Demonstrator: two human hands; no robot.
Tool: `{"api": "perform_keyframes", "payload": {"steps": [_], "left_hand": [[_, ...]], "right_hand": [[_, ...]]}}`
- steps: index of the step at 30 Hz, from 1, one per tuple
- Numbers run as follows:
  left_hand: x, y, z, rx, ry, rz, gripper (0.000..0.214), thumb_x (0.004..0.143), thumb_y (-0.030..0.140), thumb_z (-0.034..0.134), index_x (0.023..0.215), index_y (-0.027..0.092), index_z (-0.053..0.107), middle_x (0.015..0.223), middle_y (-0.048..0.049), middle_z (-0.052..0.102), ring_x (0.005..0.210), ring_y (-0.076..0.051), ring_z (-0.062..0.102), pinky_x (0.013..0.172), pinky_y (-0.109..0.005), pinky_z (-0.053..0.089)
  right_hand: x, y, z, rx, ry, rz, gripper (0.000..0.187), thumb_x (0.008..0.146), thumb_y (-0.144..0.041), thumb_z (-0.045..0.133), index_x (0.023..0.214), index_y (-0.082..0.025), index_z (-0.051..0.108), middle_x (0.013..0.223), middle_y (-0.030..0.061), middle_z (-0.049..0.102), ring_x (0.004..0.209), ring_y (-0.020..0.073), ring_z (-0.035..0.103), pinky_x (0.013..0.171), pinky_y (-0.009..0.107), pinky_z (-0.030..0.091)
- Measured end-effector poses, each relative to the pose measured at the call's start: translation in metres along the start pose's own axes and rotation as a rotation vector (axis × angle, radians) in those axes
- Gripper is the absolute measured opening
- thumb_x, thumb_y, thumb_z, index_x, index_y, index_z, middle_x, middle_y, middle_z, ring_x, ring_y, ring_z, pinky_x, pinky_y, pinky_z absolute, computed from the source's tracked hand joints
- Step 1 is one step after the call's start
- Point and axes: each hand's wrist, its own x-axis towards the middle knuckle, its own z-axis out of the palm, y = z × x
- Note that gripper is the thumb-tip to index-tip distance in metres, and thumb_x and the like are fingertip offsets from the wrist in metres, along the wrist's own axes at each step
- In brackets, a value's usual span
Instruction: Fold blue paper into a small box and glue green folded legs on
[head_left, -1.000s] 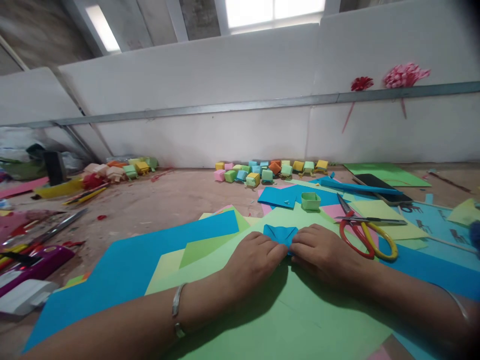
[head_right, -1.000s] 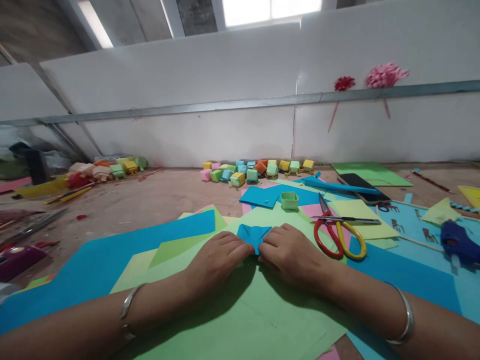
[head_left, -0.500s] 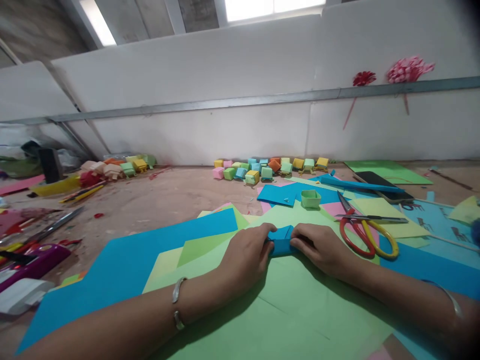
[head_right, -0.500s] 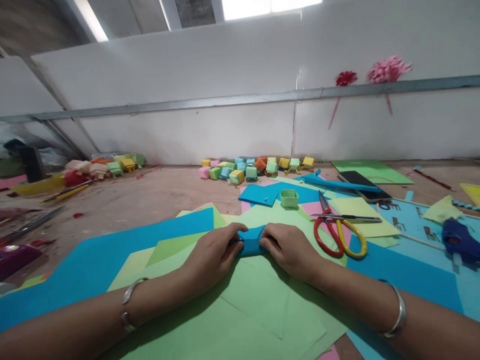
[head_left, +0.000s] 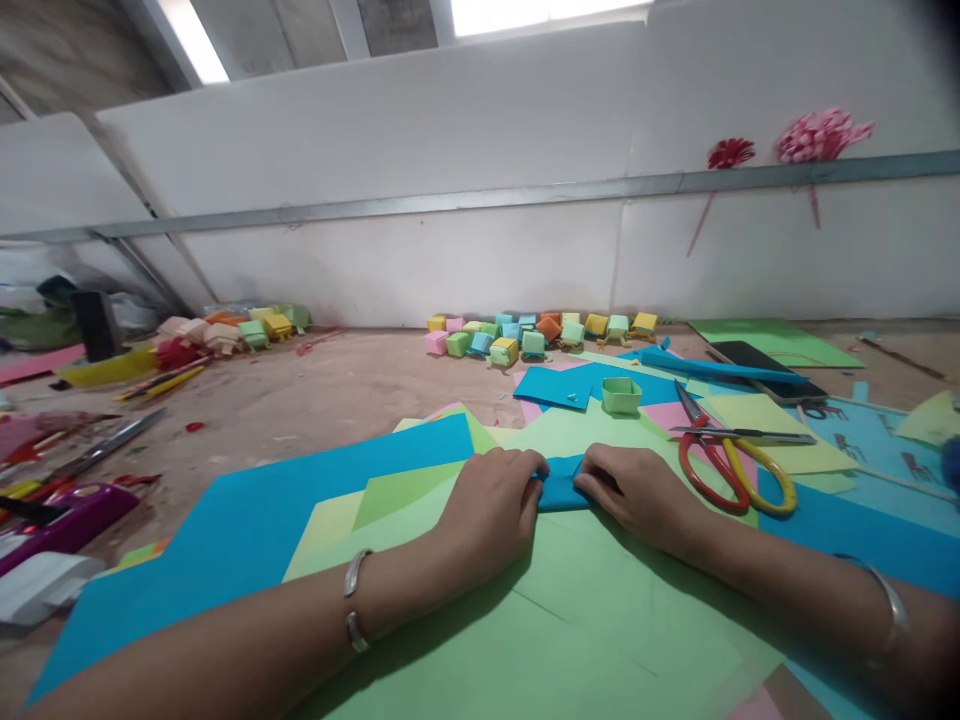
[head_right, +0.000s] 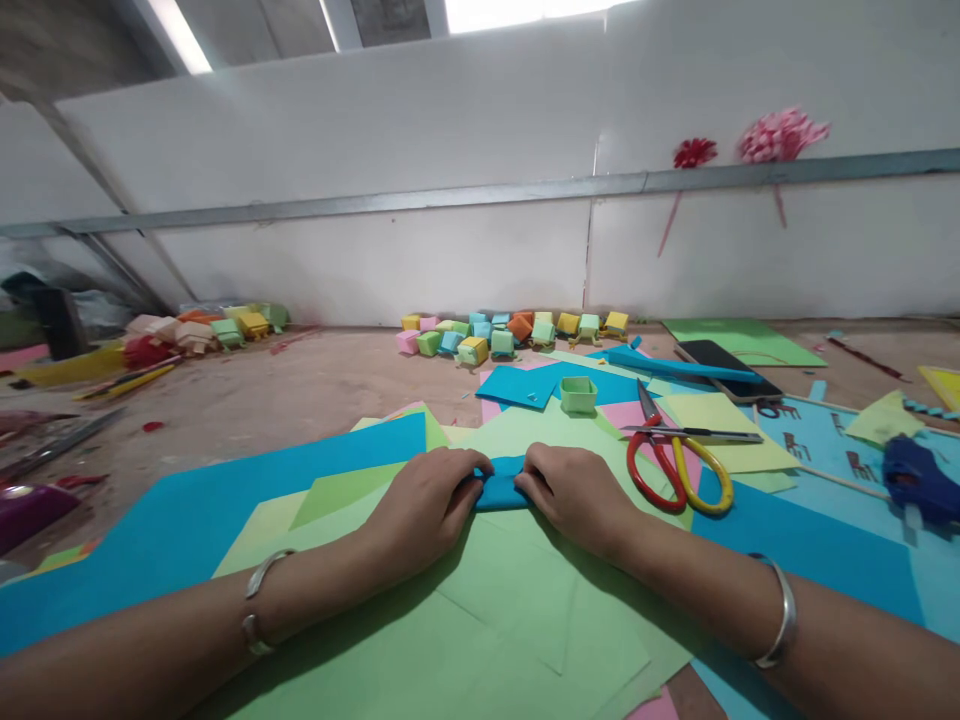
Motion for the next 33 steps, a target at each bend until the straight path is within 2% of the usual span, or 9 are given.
{"api": "perform_keyframes", "payload": {"steps": [6, 11, 13, 18, 21, 25, 29, 31, 33], "left_hand": [[0.000, -0.001, 0.001, 0.001, 0.014, -0.002, 0.023, 0.088, 0.018, 0.044, 0.104, 0.016, 0.061, 0.095, -0.0114, 0.062, 0.089, -0.029, 0.058, 0.075, -0.042, 0.045], [0.000, -0.002, 0.005, 0.023, 0.078, -0.009, 0.035, 0.089, 0.020, 0.046, 0.122, 0.012, 0.056, 0.117, -0.0172, 0.055, 0.111, -0.034, 0.049, 0.090, -0.050, 0.042], [0.000, -0.004, 0.006, 0.026, 0.074, -0.005, 0.037, 0.090, 0.021, 0.045, 0.124, 0.012, 0.055, 0.119, -0.0171, 0.056, 0.115, -0.034, 0.047, 0.094, -0.053, 0.039], [0.000, -0.006, 0.008, -0.027, 0.138, 0.035, 0.036, 0.087, 0.018, 0.048, 0.122, 0.015, 0.054, 0.114, -0.0143, 0.058, 0.111, -0.033, 0.047, 0.093, -0.054, 0.040], [0.000, -0.007, 0.008, -0.147, 0.176, 0.048, 0.040, 0.083, 0.013, 0.051, 0.122, 0.017, 0.051, 0.107, -0.0117, 0.058, 0.102, -0.028, 0.050, 0.088, -0.048, 0.044], [0.001, -0.006, 0.006, -0.315, 0.199, 0.057, 0.042, 0.079, 0.004, 0.048, 0.118, 0.018, 0.051, 0.093, -0.0065, 0.055, 0.084, -0.021, 0.053, 0.075, -0.038, 0.049], [0.001, -0.006, 0.004, -0.434, 0.297, 0.069, 0.042, 0.077, 0.003, 0.049, 0.115, 0.020, 0.054, 0.086, -0.0027, 0.052, 0.080, -0.018, 0.052, 0.073, -0.034, 0.049], [0.002, -0.006, 0.004, -0.509, 0.344, 0.063, 0.042, 0.077, 0.003, 0.049, 0.114, 0.021, 0.053, 0.089, -0.0027, 0.052, 0.080, -0.017, 0.051, 0.074, -0.033, 0.049], [0.003, -0.008, 0.006, -0.585, 0.377, 0.058, 0.042, 0.077, 0.006, 0.050, 0.116, 0.022, 0.053, 0.092, -0.0030, 0.052, 0.081, -0.017, 0.052, 0.075, -0.033, 0.050]], "right_hand": [[0.001, 0.000, 0.003, -0.032, 0.020, 0.007, 0.013, 0.087, -0.026, 0.061, 0.077, -0.019, 0.060, 0.071, 0.0020, 0.068, 0.061, 0.0155, 0.058, 0.054, 0.025, 0.034], [0.000, 0.000, 0.005, -0.065, 0.032, -0.011, 0.011, 0.087, -0.025, 0.061, 0.079, -0.019, 0.059, 0.071, 0.0023, 0.067, 0.060, 0.0151, 0.057, 0.053, 0.025, 0.033], [-0.001, -0.001, 0.006, -0.079, 0.037, -0.017, 0.011, 0.088, -0.025, 0.060, 0.079, -0.019, 0.059, 0.071, 0.0026, 0.067, 0.060, 0.0153, 0.056, 0.053, 0.025, 0.033], [-0.002, -0.001, 0.007, -0.109, 0.055, -0.041, 0.012, 0.089, -0.025, 0.058, 0.078, -0.019, 0.057, 0.070, 0.0022, 0.065, 0.059, 0.0146, 0.054, 0.052, 0.025, 0.031], [-0.003, -0.001, 0.006, -0.106, 0.058, -0.026, 0.013, 0.088, -0.026, 0.059, 0.078, -0.019, 0.056, 0.070, 0.0022, 0.065, 0.059, 0.0151, 0.054, 0.052, 0.025, 0.032], [-0.004, -0.001, 0.003, -0.014, 0.106, 0.060, 0.015, 0.084, -0.030, 0.064, 0.086, -0.019, 0.055, 0.073, 0.0021, 0.063, 0.062, 0.0162, 0.055, 0.052, 0.025, 0.036], [-0.002, 0.002, -0.004, 0.142, 0.253, 0.073, 0.039, 0.077, -0.037, 0.068, 0.109, -0.018, 0.055, 0.089, 0.0069, 0.064, 0.071, 0.0187, 0.057, 0.055, 0.027, 0.042], [0.000, 0.004, -0.008, 0.270, 0.213, 0.084, 0.033, 0.079, -0.040, 0.064, 0.104, -0.018, 0.059, 0.082, 0.0040, 0.063, 0.065, 0.0164, 0.054, 0.053, 0.026, 0.041], [0.001, 0.005, -0.011, 0.397, 0.128, 0.104, 0.024, 0.083, -0.043, 0.058, 0.082, -0.019, 0.062, 0.066, -0.0006, 0.057, 0.056, 0.0134, 0.048, 0.049, 0.025, 0.037]]}}
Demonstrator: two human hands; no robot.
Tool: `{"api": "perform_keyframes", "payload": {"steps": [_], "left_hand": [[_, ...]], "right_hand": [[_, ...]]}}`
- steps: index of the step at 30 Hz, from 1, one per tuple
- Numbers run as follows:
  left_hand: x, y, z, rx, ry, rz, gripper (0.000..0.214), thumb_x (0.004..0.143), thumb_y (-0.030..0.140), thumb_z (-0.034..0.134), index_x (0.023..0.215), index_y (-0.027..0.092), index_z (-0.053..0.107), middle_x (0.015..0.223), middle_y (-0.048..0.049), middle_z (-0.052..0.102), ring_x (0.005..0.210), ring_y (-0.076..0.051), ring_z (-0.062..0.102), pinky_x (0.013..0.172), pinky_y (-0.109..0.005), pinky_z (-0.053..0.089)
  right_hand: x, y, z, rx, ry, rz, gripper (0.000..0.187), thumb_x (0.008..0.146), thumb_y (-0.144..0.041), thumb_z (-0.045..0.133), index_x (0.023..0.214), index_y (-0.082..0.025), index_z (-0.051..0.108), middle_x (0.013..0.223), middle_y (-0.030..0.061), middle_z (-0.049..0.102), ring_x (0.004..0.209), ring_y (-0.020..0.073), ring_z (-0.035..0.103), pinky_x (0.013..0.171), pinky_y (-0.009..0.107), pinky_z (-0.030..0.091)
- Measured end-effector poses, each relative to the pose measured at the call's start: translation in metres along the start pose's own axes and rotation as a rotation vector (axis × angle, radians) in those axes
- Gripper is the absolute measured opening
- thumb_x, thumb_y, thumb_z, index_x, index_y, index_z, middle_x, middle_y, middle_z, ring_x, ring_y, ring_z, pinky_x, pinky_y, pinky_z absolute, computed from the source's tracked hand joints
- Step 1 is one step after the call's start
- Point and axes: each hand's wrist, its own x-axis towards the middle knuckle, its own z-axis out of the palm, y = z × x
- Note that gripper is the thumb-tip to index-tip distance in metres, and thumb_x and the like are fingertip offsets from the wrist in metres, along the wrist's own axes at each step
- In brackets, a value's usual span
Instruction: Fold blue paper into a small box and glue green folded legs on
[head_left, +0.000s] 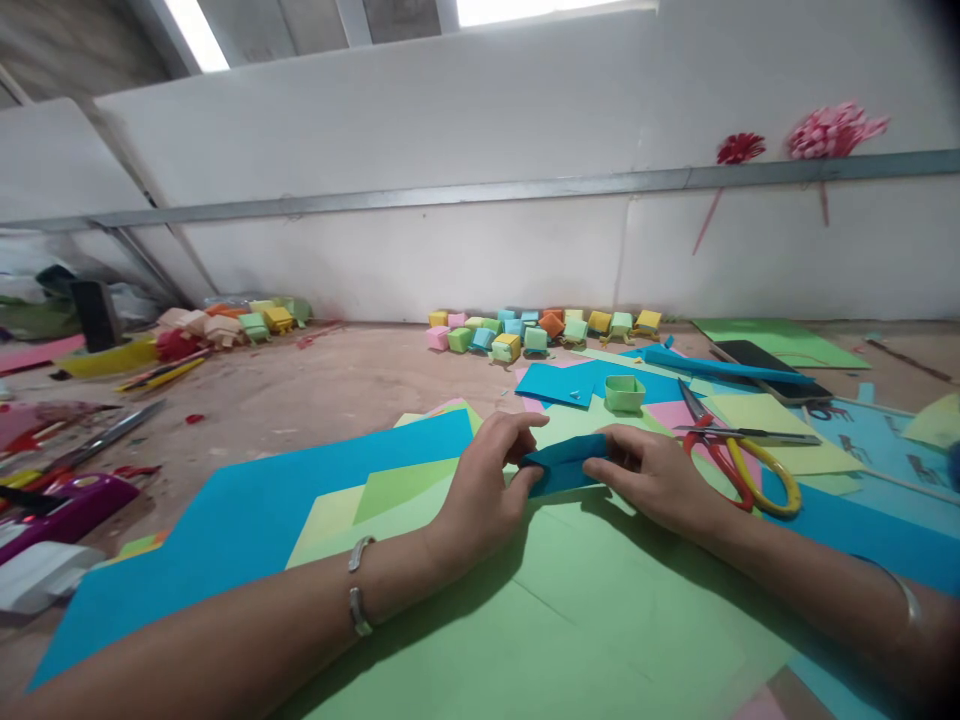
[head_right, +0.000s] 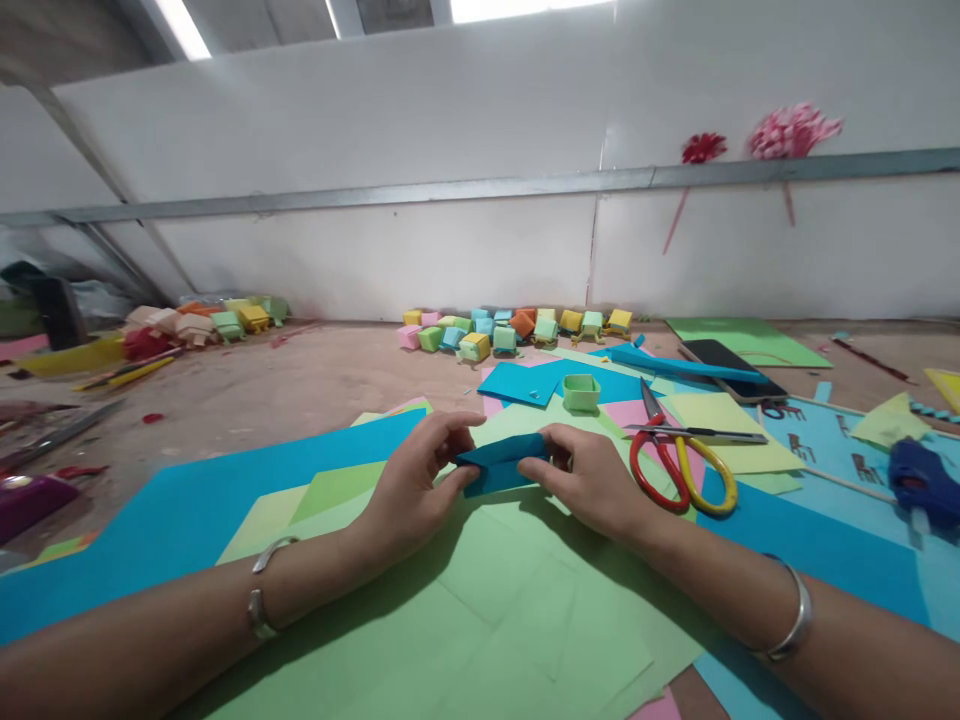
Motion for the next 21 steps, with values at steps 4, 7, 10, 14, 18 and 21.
{"api": "perform_keyframes", "payload": {"steps": [4, 7, 10, 14, 18, 21], "left_hand": [[0.002, -0.004, 0.002, -0.188, 0.037, -0.072, 0.041, 0.080, 0.017, 0.057, 0.120, 0.021, 0.051, 0.101, -0.0063, 0.054, 0.089, -0.018, 0.056, 0.078, -0.034, 0.052], [0.005, -0.002, 0.002, -0.314, -0.005, -0.245, 0.045, 0.079, 0.029, 0.064, 0.120, 0.016, 0.052, 0.104, -0.0096, 0.060, 0.087, -0.019, 0.062, 0.072, -0.033, 0.054], [0.007, 0.004, 0.001, -0.389, -0.134, -0.412, 0.030, 0.081, 0.036, 0.063, 0.099, 0.013, 0.060, 0.086, -0.0071, 0.067, 0.072, -0.017, 0.064, 0.063, -0.030, 0.054], [0.007, 0.011, 0.000, -0.454, -0.213, -0.517, 0.021, 0.081, 0.034, 0.063, 0.081, 0.012, 0.062, 0.070, -0.0060, 0.071, 0.052, -0.013, 0.063, 0.053, -0.026, 0.053], [0.008, 0.014, 0.000, -0.482, -0.154, -0.530, 0.014, 0.080, 0.027, 0.064, 0.079, 0.013, 0.062, 0.065, -0.0043, 0.071, 0.048, -0.012, 0.062, 0.050, -0.024, 0.053], [0.009, 0.014, -0.001, -0.504, -0.152, -0.535, 0.012, 0.081, 0.024, 0.061, 0.080, 0.012, 0.062, 0.066, -0.0045, 0.071, 0.049, -0.012, 0.063, 0.050, -0.024, 0.055]], "right_hand": [[-0.001, -0.001, 0.000, 0.080, 0.022, 0.033, 0.036, 0.082, -0.047, 0.056, 0.060, -0.020, 0.050, 0.055, -0.0033, 0.045, 0.052, 0.0113, 0.039, 0.046, 0.025, 0.031], [-0.003, -0.001, 0.000, 0.084, 0.063, 0.074, 0.036, 0.081, -0.048, 0.057, 0.060, -0.021, 0.048, 0.055, -0.0033, 0.044, 0.051, 0.0115, 0.040, 0.045, 0.026, 0.031], [-0.003, -0.001, 0.000, 0.103, 0.090, 0.084, 0.036, 0.081, -0.049, 0.057, 0.060, -0.021, 0.048, 0.057, -0.0030, 0.043, 0.052, 0.0117, 0.040, 0.046, 0.026, 0.031], [-0.003, -0.001, -0.001, 0.172, 0.082, 0.085, 0.037, 0.082, -0.051, 0.058, 0.063, -0.020, 0.051, 0.060, -0.0023, 0.045, 0.053, 0.0119, 0.041, 0.046, 0.026, 0.034], [-0.004, -0.001, -0.003, 0.308, -0.008, 0.084, 0.031, 0.079, -0.048, 0.063, 0.085, -0.018, 0.061, 0.071, 0.0014, 0.059, 0.060, 0.0143, 0.052, 0.051, 0.027, 0.043], [-0.004, -0.003, -0.004, 0.346, -0.070, 0.102, 0.028, 0.077, -0.043, 0.065, 0.087, -0.017, 0.064, 0.074, 0.0032, 0.064, 0.061, 0.0152, 0.055, 0.053, 0.028, 0.045]]}}
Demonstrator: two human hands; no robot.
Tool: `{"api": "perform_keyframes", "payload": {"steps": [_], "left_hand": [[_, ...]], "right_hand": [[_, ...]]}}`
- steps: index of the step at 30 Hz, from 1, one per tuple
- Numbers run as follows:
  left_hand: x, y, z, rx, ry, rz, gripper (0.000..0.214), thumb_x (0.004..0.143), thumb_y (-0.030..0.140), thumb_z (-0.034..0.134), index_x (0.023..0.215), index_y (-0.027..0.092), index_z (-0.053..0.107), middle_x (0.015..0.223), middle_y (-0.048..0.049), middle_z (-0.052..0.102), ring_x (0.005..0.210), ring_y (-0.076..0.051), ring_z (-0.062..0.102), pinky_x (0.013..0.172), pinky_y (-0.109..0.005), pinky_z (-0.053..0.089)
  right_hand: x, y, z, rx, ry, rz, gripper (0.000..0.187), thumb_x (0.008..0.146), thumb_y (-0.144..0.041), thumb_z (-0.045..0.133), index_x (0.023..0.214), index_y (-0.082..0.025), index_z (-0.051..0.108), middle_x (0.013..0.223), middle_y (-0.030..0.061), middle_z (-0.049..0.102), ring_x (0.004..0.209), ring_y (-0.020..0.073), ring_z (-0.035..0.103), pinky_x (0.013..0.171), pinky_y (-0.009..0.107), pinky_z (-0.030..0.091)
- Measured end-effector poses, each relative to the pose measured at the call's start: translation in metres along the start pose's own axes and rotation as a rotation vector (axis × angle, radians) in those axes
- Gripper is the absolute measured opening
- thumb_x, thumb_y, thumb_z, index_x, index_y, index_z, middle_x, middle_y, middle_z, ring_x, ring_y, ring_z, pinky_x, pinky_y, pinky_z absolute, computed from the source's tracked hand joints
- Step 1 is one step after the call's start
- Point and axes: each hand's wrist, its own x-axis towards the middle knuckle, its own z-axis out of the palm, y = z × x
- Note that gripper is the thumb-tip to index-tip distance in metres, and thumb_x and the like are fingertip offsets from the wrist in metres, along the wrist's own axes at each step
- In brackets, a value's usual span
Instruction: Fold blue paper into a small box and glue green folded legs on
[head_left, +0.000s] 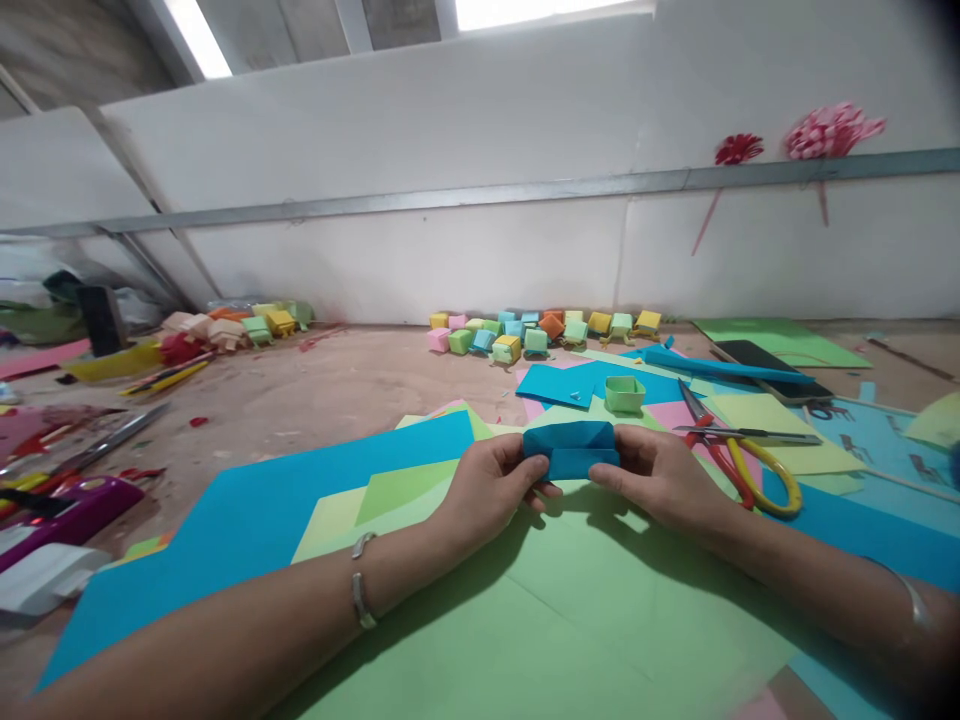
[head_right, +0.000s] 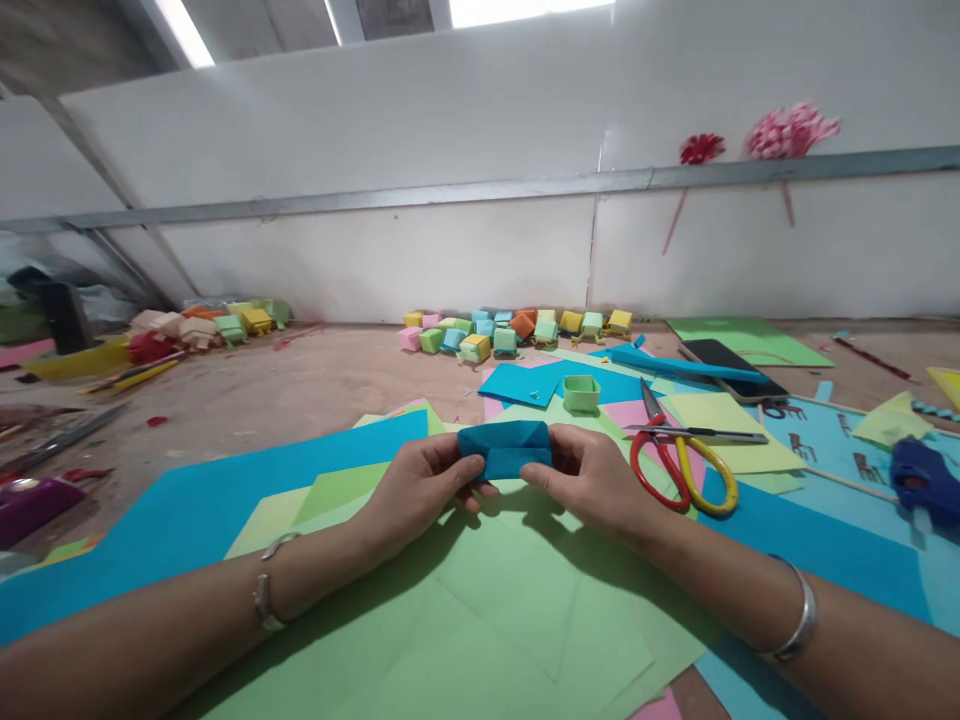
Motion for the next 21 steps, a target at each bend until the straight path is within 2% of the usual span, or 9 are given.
{"api": "perform_keyframes", "payload": {"steps": [5, 8, 12, 18, 21], "left_hand": [[0.0007, -0.0018, 0.0002, -0.022, -0.003, 0.001, 0.014, 0.080, 0.024, 0.061, 0.082, 0.011, 0.062, 0.066, -0.0052, 0.070, 0.050, -0.013, 0.064, 0.050, -0.025, 0.056], [0.0008, -0.0032, 0.0007, -0.043, -0.012, 0.022, 0.016, 0.079, 0.026, 0.063, 0.083, 0.011, 0.061, 0.070, -0.0054, 0.070, 0.058, -0.015, 0.068, 0.052, -0.026, 0.057], [0.0005, -0.0052, 0.0010, -0.074, -0.047, 0.048, 0.024, 0.077, 0.031, 0.068, 0.088, 0.013, 0.059, 0.076, -0.0049, 0.068, 0.064, -0.019, 0.071, 0.049, -0.025, 0.056], [-0.0016, -0.0054, 0.0007, -0.102, -0.116, 0.057, 0.033, 0.079, 0.043, 0.067, 0.091, 0.014, 0.056, 0.074, -0.0044, 0.067, 0.062, -0.019, 0.071, 0.048, -0.026, 0.057], [-0.0017, -0.0049, 0.0010, -0.089, -0.123, 0.037, 0.033, 0.079, 0.043, 0.068, 0.088, 0.013, 0.056, 0.069, -0.0047, 0.068, 0.061, -0.019, 0.071, 0.048, -0.025, 0.056]], "right_hand": [[-0.0005, -0.0055, 0.0001, 0.031, 0.011, 0.081, 0.026, 0.077, -0.042, 0.065, 0.080, -0.016, 0.064, 0.062, 0.0000, 0.059, 0.051, 0.0113, 0.050, 0.046, 0.024, 0.039], [-0.0004, -0.0072, 0.0006, 0.085, -0.021, 0.130, 0.027, 0.077, -0.043, 0.065, 0.080, -0.016, 0.062, 0.057, -0.0020, 0.057, 0.045, 0.0093, 0.047, 0.041, 0.022, 0.035], [-0.0012, -0.0070, 0.0020, 0.149, -0.053, 0.129, 0.030, 0.079, -0.047, 0.063, 0.081, -0.017, 0.060, 0.067, 0.0013, 0.065, 0.048, 0.0096, 0.052, 0.042, 0.022, 0.038], [-0.0034, -0.0066, 0.0043, 0.136, -0.040, 0.154, 0.024, 0.080, -0.041, 0.062, 0.079, -0.017, 0.061, 0.059, -0.0012, 0.061, 0.047, 0.0097, 0.051, 0.044, 0.021, 0.037], [-0.0047, -0.0076, 0.0053, 0.141, -0.020, 0.133, 0.021, 0.079, -0.038, 0.064, 0.081, -0.017, 0.063, 0.061, -0.0008, 0.062, 0.052, 0.0109, 0.054, 0.047, 0.022, 0.040]]}}
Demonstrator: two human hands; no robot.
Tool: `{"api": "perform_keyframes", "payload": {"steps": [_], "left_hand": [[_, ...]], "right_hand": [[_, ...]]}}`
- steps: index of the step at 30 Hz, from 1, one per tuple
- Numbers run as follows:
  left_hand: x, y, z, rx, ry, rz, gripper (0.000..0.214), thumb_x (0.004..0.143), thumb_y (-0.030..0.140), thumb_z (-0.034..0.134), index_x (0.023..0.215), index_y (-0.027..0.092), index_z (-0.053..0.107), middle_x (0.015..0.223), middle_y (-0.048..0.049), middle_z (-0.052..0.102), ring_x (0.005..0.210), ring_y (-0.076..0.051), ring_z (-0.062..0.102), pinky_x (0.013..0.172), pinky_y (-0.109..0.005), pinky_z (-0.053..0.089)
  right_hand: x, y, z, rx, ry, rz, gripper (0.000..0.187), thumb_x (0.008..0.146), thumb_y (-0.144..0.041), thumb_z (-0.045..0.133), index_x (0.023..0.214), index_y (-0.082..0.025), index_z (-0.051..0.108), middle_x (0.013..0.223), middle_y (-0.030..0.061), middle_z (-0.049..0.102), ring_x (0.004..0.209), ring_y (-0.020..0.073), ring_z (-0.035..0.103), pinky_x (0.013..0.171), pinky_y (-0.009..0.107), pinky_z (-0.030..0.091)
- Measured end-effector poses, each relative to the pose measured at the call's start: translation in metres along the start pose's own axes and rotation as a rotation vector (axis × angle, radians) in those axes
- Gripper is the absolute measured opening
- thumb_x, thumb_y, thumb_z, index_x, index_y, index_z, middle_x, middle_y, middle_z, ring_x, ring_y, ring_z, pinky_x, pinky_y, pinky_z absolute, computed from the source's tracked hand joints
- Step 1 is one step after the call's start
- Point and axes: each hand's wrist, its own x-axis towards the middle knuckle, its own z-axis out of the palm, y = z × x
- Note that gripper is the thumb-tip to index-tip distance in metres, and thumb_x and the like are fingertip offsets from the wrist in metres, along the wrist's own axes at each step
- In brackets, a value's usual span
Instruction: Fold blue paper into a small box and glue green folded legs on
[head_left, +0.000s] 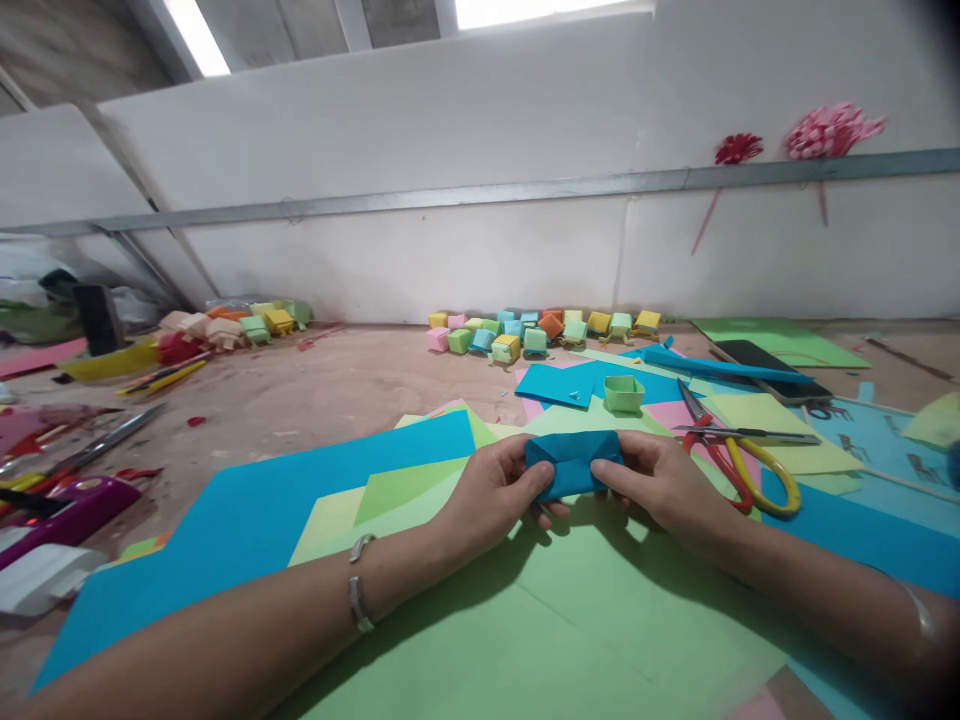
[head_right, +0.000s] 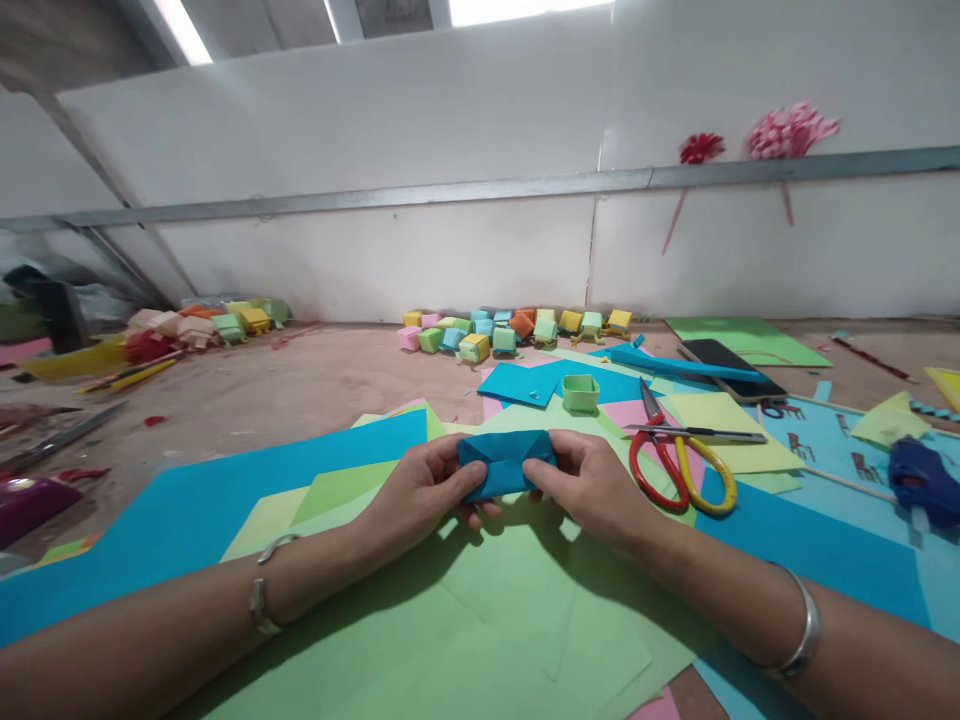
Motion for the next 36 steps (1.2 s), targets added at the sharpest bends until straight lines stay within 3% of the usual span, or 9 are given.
{"api": "perform_keyframes", "payload": {"steps": [6, 11, 18, 24, 28, 31, 36], "left_hand": [[-0.002, 0.001, 0.000, -0.060, -0.020, -0.004, 0.032, 0.079, 0.038, 0.069, 0.095, 0.013, 0.058, 0.071, -0.0043, 0.068, 0.061, -0.019, 0.071, 0.049, -0.024, 0.056], [-0.003, 0.004, 0.000, -0.173, -0.049, -0.013, 0.029, 0.080, 0.034, 0.069, 0.099, 0.014, 0.058, 0.068, -0.0032, 0.070, 0.061, -0.018, 0.071, 0.051, -0.024, 0.055], [0.001, -0.002, -0.002, -0.287, -0.005, -0.046, 0.019, 0.080, 0.024, 0.066, 0.095, 0.013, 0.064, 0.065, -0.0063, 0.073, 0.059, -0.018, 0.071, 0.053, -0.023, 0.056], [0.003, -0.001, -0.002, -0.356, 0.060, -0.110, 0.016, 0.071, 0.009, 0.058, 0.084, 0.010, 0.068, 0.066, -0.0085, 0.073, 0.064, -0.019, 0.072, 0.058, -0.023, 0.056], [0.001, 0.003, -0.003, -0.413, 0.010, -0.098, 0.016, 0.066, 0.014, 0.062, 0.080, 0.009, 0.068, 0.070, -0.0093, 0.072, 0.070, -0.024, 0.073, 0.063, -0.029, 0.058], [0.000, 0.004, -0.002, -0.328, 0.045, -0.065, 0.015, 0.070, 0.023, 0.068, 0.080, 0.011, 0.067, 0.074, -0.0073, 0.072, 0.072, -0.022, 0.072, 0.062, -0.029, 0.058], [0.000, 0.003, 0.000, -0.024, 0.150, -0.011, 0.008, 0.073, 0.017, 0.069, 0.079, 0.014, 0.064, 0.066, -0.0039, 0.071, 0.055, -0.014, 0.066, 0.055, -0.024, 0.055]], "right_hand": [[-0.003, -0.001, 0.003, 0.157, 0.003, 0.063, 0.018, 0.077, -0.032, 0.067, 0.087, -0.018, 0.064, 0.058, -0.0027, 0.060, 0.049, 0.0089, 0.053, 0.044, 0.019, 0.036], [0.002, 0.003, 0.003, 0.366, 0.041, 0.149, 0.023, 0.067, -0.028, 0.074, 0.087, -0.018, 0.068, 0.064, -0.0015, 0.063, 0.047, 0.0082, 0.055, 0.042, 0.019, 0.038], [0.005, 0.002, -0.001, 0.455, 0.033, 0.199, 0.032, 0.066, -0.030, 0.071, 0.094, -0.014, 0.073, 0.048, 0.0014, 0.061, 0.041, 0.0105, 0.055, 0.037, 0.017, 0.035], [0.008, 0.001, -0.005, 0.467, 0.040, 0.175, 0.018, 0.063, -0.027, 0.068, 0.076, -0.015, 0.071, 0.048, 0.0043, 0.064, 0.043, 0.0106, 0.056, 0.040, 0.017, 0.041], [0.008, 0.001, -0.004, 0.464, 0.062, 0.160, 0.011, 0.060, -0.023, 0.068, 0.069, -0.016, 0.070, 0.053, 0.0026, 0.064, 0.050, 0.0113, 0.059, 0.044, 0.017, 0.043], [0.006, -0.001, -0.004, 0.406, 0.047, 0.142, 0.011, 0.064, -0.021, 0.063, 0.070, -0.016, 0.070, 0.058, 0.0034, 0.065, 0.054, 0.0134, 0.061, 0.048, 0.022, 0.046], [0.002, 0.000, -0.007, 0.202, 0.032, -0.003, 0.014, 0.078, -0.029, 0.060, 0.077, -0.017, 0.068, 0.074, 0.0050, 0.067, 0.067, 0.0170, 0.064, 0.064, 0.030, 0.052]]}}
